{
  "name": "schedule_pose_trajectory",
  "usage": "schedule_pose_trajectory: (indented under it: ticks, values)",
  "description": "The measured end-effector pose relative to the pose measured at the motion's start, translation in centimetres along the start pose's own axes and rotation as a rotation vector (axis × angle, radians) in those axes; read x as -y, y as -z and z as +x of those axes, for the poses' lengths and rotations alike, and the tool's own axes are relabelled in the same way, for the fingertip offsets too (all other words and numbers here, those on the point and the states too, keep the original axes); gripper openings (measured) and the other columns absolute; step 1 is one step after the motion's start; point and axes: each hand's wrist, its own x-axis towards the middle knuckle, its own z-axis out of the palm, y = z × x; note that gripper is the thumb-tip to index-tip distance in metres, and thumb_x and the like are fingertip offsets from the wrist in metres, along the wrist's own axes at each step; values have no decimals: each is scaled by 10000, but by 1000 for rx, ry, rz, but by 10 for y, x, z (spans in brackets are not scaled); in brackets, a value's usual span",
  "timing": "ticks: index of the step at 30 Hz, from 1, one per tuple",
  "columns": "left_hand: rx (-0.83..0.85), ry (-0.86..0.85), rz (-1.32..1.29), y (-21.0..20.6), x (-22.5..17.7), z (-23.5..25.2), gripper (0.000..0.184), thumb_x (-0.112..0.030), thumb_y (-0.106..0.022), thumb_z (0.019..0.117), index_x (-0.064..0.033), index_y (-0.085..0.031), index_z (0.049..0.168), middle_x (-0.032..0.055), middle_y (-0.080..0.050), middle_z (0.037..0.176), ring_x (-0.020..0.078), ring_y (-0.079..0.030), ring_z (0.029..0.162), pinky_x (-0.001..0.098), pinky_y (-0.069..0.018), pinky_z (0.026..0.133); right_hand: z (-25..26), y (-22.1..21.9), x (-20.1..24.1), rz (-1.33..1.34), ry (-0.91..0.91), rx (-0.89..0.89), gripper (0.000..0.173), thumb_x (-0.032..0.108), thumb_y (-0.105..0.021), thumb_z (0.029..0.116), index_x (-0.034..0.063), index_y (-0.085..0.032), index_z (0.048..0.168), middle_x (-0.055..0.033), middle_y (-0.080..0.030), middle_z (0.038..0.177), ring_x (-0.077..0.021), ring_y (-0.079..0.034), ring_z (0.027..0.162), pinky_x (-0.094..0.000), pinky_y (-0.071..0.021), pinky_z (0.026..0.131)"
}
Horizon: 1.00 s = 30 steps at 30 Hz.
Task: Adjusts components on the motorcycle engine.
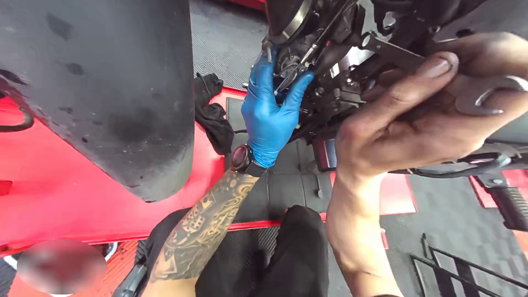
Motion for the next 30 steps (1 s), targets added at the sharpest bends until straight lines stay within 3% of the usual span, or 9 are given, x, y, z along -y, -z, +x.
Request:
schedule_pose_trajectory:
  ticks: [4, 7, 12, 15, 18, 20, 24, 30]
  values:
    - [-16, -55, 3, -2, 2, 1, 594, -170, -760, 947, 132, -523, 1401, 280, -593, 1357, 273, -630, 1229, 333, -532, 1026, -25, -5, -4, 9, 56, -45, 238, 55, -563, 1013, -141, -644, 1120, -159, -691, 880, -126, -663, 715, -286, -576, 644]
    - [-15, -63, -9, -2, 4, 1, 589, -172, -758, 949, 128, -525, 1400, 271, -589, 1372, 267, -616, 1259, 334, -518, 1051, -38, -10, -12, 33, 118, -80, 198, 136, -557, 1010, -48, -627, 1029, -127, -690, 904, -138, -698, 808, -295, -592, 716]
    - [-13, -66, 5, -1, 3, 0, 582, -161, -755, 948, 132, -529, 1397, 283, -576, 1395, 276, -617, 1262, 333, -516, 1050, -34, -3, -18, -10, 236, 85, 237, 156, -559, 960, -55, -666, 946, -158, -660, 852, -232, -650, 820, -341, -520, 719]
    - [-29, -72, -5, -3, 4, 0, 579, -168, -758, 947, 125, -535, 1394, 279, -583, 1385, 278, -611, 1269, 336, -512, 1057, -35, -2, -21, -5, 249, 122, 223, 160, -556, 961, -41, -652, 965, -155, -674, 875, -222, -666, 847, -325, -537, 732]
    - [-125, -137, -22, -11, 10, 4, 560, -165, -799, 896, 180, -595, 1288, 324, -642, 1272, 315, -652, 1213, 341, -523, 1041, -36, 0, -24, 19, 257, 202, 207, 192, -578, 951, 0, -653, 935, -147, -627, 893, -239, -622, 873, -336, -502, 764]
    - [-128, -141, -13, -11, 10, 4, 562, -174, -800, 896, 182, -600, 1282, 332, -641, 1273, 317, -658, 1208, 336, -527, 1034, -30, 5, -25, 34, 247, 292, 201, 221, -622, 913, 22, -638, 890, -139, -620, 877, -236, -614, 850, -342, -495, 741]
    - [-105, -106, -11, -10, 7, 3, 563, -172, -789, 910, 178, -585, 1301, 325, -629, 1300, 311, -654, 1218, 339, -535, 1033, -11, 22, -25, 19, 266, 492, 223, 226, -715, 863, 20, -663, 929, -149, -642, 920, -222, -625, 852, -320, -497, 705]
    - [-115, -84, 5, -11, 6, 3, 561, -180, -791, 906, 169, -596, 1298, 322, -626, 1303, 277, -682, 1139, 311, -555, 972, 12, 33, -26, 72, 340, 654, 145, 147, -700, 939, 6, -702, 972, -168, -674, 943, -232, -662, 867, -329, -532, 734]
